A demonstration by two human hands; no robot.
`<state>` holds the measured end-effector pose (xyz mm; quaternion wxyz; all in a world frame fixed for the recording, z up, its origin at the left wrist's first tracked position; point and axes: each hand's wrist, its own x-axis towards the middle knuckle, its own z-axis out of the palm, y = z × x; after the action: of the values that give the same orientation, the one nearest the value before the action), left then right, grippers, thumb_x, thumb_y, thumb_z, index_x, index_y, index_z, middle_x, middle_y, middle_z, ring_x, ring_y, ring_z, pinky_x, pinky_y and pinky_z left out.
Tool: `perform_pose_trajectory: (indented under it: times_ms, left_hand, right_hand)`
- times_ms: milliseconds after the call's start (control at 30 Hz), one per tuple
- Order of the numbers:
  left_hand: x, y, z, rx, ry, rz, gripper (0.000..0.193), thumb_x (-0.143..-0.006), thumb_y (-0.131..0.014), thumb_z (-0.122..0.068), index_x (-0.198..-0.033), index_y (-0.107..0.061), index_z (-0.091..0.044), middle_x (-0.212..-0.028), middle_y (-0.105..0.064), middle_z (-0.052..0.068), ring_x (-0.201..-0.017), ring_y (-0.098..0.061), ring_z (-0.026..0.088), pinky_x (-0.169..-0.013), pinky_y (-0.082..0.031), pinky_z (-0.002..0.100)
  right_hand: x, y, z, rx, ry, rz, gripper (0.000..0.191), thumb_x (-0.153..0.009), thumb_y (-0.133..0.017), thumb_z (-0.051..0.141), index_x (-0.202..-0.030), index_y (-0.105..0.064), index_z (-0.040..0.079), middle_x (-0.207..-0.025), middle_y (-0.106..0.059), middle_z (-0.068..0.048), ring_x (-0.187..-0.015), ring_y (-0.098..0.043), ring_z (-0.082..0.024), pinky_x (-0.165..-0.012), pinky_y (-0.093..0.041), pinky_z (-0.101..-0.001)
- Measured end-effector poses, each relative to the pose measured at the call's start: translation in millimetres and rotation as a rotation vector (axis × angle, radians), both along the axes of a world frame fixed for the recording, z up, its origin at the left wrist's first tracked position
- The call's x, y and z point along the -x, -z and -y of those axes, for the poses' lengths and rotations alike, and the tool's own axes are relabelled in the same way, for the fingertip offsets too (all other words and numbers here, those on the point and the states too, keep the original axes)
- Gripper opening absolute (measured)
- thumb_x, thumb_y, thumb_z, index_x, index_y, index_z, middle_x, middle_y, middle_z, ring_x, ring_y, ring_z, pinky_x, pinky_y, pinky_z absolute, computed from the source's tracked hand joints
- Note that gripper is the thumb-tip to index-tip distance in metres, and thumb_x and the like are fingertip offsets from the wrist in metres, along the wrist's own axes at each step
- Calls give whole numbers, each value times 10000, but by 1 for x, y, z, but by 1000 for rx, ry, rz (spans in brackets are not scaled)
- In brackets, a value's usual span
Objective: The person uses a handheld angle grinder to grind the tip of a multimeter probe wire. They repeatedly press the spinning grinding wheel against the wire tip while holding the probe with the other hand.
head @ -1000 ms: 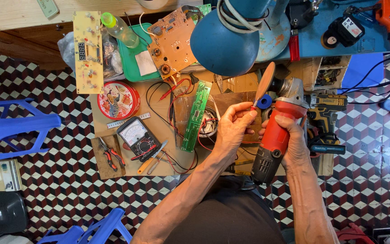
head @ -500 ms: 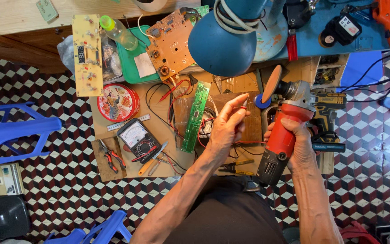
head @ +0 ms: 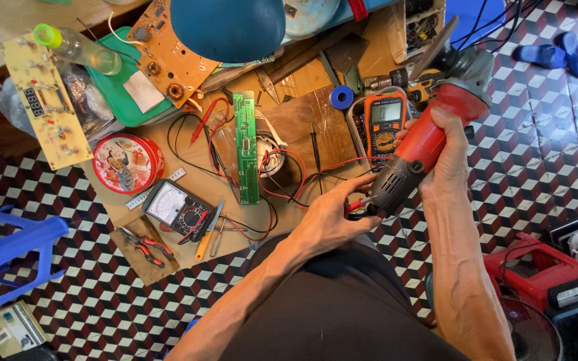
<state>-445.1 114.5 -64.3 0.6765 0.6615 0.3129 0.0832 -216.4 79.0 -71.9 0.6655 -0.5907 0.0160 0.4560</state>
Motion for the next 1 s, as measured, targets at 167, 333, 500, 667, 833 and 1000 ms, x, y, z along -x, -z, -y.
perform_pose_trajectory:
  times_ms: [167,333,500,667,833,1000]
  left_hand:
    - [-5,-1,6,-169,-23,56,675,-830,-832,-229,-1449,-569,-195,-1235,-730,98,-1059,-741,246,-904,-594,368]
    - [-3,-10,8,-197,34,71,624,-855,-828,-261,-1432,-600,-188,-1237,-729,104,-1078,-728,259,-906,-589,374]
    - [-2,0,-8,20,32,20,723,-858,-815,-288,-1455,-473,-66,-1230,-616,136,-1113,-635,258,-896,-533,399]
    - [-46,52,-60,388,-659,43,470,-950,-562,-170,-1381,-594,13,-964,-620,117,-748,-543,178,-659,-445,328]
    - [-68,75,-83,93,-728,-221,557,-979,-490,-150,-1479,-379,68,-1235,-549,337,-1085,-535,383,-932,-437,461]
    - [-65,73,-53,-279,-533,-97,732,-985,-525,-149,-1586,-173,75,-1653,-212,322,-1556,-153,419,-1249,-154,461]
  right_hand:
    - [8,-4,16,-10,151,13,563,-831,-764,353,-1208,-534,4,-923,-676,-135,-784,-698,-240,-740,-624,-403]
    - [9,1,36,-23,238,-4,587,-834,-770,339,-1254,-506,25,-942,-666,-129,-799,-693,-245,-770,-625,-410]
    - [7,11,62,-60,249,14,562,-892,-762,332,-1263,-508,-5,-978,-649,-159,-840,-692,-271,-794,-615,-428]
    - [8,7,102,16,291,-8,545,-883,-738,334,-1278,-517,30,-992,-665,-140,-826,-684,-264,-790,-597,-433]
    - [10,-1,149,31,340,-21,533,-888,-727,316,-1279,-517,20,-996,-664,-136,-861,-685,-267,-797,-599,-431]
    - [-8,0,186,-30,296,7,546,-928,-714,305,-1331,-505,2,-1017,-644,-159,-882,-669,-292,-812,-585,-432]
